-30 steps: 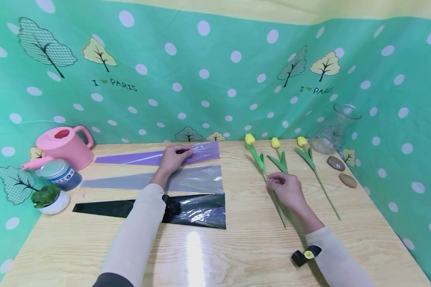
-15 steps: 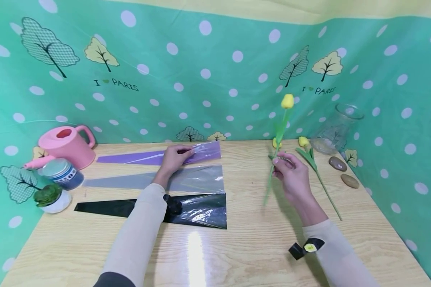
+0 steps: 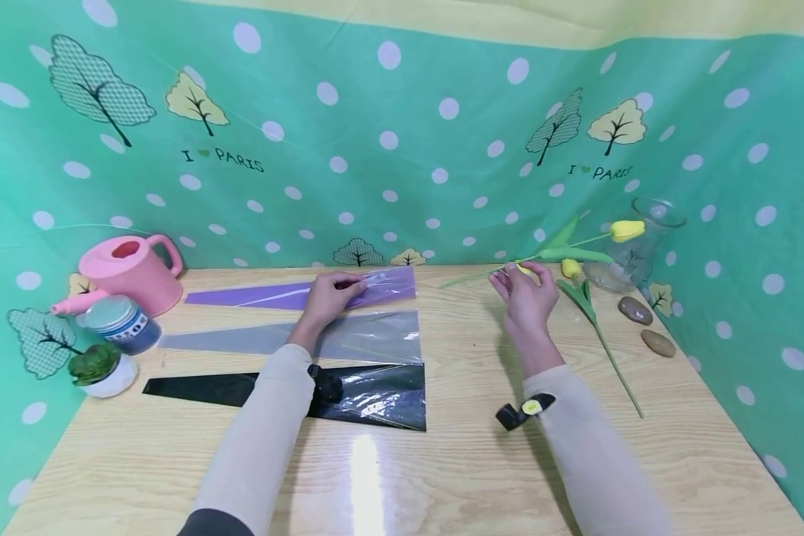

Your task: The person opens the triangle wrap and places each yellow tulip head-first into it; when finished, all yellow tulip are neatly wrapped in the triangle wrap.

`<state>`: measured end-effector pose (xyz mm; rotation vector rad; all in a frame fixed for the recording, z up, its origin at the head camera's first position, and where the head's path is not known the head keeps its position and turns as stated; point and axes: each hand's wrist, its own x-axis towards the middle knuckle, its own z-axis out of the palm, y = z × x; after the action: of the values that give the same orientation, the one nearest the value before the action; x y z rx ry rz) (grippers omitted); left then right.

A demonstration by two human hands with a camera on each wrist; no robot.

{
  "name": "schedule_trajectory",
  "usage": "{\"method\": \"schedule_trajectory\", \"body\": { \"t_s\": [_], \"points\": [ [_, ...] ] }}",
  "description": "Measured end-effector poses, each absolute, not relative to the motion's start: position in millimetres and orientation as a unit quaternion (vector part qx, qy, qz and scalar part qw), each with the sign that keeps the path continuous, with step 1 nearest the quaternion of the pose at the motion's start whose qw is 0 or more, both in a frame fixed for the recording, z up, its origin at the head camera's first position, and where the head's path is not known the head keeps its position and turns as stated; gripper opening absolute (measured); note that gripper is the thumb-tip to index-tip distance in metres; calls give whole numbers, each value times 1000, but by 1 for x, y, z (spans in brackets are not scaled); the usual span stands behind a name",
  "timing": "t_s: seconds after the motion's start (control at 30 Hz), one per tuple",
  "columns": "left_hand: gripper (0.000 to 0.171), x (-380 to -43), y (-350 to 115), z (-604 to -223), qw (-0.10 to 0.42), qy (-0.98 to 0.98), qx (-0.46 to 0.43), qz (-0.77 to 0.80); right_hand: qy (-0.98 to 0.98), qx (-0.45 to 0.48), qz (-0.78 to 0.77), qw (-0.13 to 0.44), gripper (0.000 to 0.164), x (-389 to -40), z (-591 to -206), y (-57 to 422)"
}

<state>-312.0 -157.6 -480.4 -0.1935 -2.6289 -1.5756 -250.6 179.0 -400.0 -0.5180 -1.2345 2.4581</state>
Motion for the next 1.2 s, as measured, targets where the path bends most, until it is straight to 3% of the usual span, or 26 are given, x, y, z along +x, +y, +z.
{"method": "schedule_trajectory", "body": {
  "t_s": [0.37,0.67,1.2],
  "points": [
    [27,-312,-157,-479,29,-856,-60,-513,-440,-236,844,197,23,-290,-427,128],
    [27,-312,-157,-479,28,-856,-60,-512,-454,-274,833,158,28,-287,-449,81],
    [26,-312,-158,-480,35,-853,-65,-516,-479,-305,810,143,11,-279,-454,51]
  ]
}}
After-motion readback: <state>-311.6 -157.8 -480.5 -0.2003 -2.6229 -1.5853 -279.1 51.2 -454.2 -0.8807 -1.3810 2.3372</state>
